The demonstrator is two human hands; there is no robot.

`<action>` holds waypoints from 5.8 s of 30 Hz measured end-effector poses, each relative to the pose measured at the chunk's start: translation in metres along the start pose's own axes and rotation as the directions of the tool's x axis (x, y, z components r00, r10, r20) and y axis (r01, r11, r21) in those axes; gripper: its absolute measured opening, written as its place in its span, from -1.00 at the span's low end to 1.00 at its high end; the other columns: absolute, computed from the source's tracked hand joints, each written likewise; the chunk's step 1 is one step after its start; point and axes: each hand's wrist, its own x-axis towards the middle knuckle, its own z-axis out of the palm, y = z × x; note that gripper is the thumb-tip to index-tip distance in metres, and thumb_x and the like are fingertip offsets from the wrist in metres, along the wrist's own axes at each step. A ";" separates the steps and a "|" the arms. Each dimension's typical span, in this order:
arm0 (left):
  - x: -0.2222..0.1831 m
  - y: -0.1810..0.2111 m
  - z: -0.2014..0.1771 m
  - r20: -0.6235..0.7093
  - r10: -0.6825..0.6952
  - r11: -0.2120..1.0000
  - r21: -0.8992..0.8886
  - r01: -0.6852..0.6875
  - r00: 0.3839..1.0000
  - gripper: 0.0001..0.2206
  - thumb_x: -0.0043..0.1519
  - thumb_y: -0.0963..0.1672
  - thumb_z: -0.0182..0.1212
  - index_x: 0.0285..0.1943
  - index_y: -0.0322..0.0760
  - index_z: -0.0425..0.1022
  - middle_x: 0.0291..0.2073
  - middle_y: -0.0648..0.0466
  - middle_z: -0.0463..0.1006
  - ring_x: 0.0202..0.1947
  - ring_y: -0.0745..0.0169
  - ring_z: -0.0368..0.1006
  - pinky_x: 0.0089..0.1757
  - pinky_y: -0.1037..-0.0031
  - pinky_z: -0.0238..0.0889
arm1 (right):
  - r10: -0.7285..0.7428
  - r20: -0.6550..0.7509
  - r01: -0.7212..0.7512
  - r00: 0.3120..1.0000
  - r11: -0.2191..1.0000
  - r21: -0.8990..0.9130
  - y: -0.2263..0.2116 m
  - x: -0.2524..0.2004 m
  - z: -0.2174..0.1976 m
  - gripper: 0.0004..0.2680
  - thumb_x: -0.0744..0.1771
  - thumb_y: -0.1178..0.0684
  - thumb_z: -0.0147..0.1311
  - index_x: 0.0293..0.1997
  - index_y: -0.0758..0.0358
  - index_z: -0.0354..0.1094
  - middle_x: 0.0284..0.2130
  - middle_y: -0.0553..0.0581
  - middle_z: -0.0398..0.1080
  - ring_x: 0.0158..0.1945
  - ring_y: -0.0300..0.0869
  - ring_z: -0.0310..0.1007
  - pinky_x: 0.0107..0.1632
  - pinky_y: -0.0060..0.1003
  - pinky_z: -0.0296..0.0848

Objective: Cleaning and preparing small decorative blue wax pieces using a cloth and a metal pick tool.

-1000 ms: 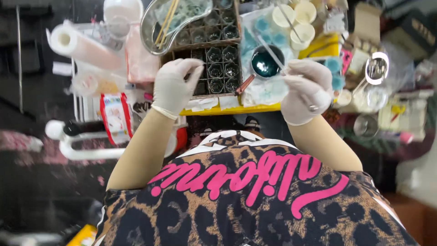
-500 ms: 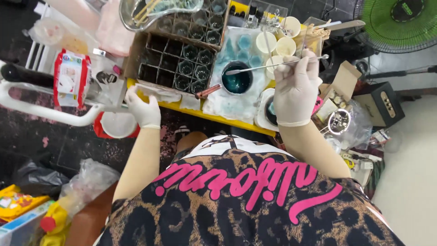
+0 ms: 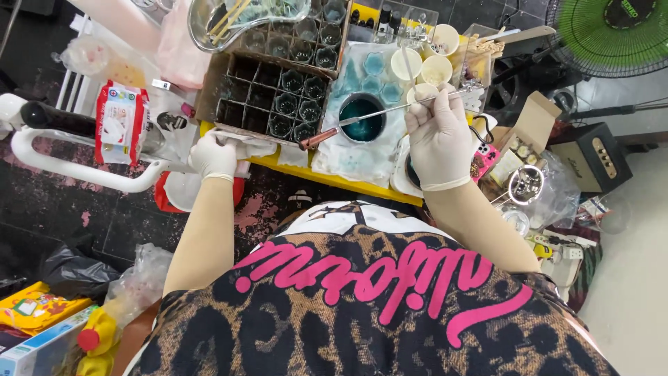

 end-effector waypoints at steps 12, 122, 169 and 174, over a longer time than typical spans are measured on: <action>-0.011 0.045 -0.131 0.097 0.232 0.291 -0.956 0.026 0.968 -0.83 0.36 -0.18 0.20 -0.04 -0.50 0.45 -0.18 -0.01 0.56 -0.20 0.30 0.47 -0.12 0.46 0.38 | -0.034 0.012 0.034 0.999 0.999 -0.023 -0.007 -0.013 0.025 -0.89 0.51 0.07 -0.11 0.14 0.18 0.25 -0.13 0.11 0.46 -0.18 -0.27 0.46 0.03 -0.33 0.49; -0.023 0.009 -0.044 -0.064 0.879 0.474 0.013 -0.880 0.473 -0.71 0.32 -0.01 0.22 0.15 -0.14 0.55 -0.08 0.13 0.57 0.13 0.05 0.37 0.11 0.17 0.05 | -0.584 -0.100 0.454 0.806 0.718 -0.528 0.008 -0.069 -0.004 -0.89 0.51 0.28 -0.04 0.10 0.23 0.11 -0.12 0.21 0.47 -0.16 -0.12 0.54 0.06 -0.25 0.55; -0.045 0.171 -0.049 0.105 0.933 0.360 -0.241 -0.901 0.344 -0.79 0.14 -0.02 0.27 -0.42 -0.21 0.60 -0.17 0.03 0.39 0.03 -0.05 0.21 -0.03 0.04 -0.03 | -0.577 -0.007 0.315 0.817 0.456 -0.832 0.151 -0.048 -0.002 -0.90 0.46 0.33 -0.02 -0.05 0.31 0.12 -0.17 0.14 0.39 -0.09 -0.26 0.47 0.05 -0.38 0.48; -0.044 0.167 -0.048 0.129 0.927 0.374 -0.258 -0.891 0.352 -0.78 0.15 -0.02 0.26 -0.40 -0.21 0.60 -0.17 0.03 0.39 0.01 -0.05 0.22 -0.03 0.04 -0.03 | -0.608 0.067 0.412 0.792 0.450 -0.792 0.135 -0.047 0.005 -0.89 0.46 0.37 -0.04 -0.05 0.32 0.12 -0.06 0.17 0.40 0.00 -0.22 0.48 0.14 -0.34 0.47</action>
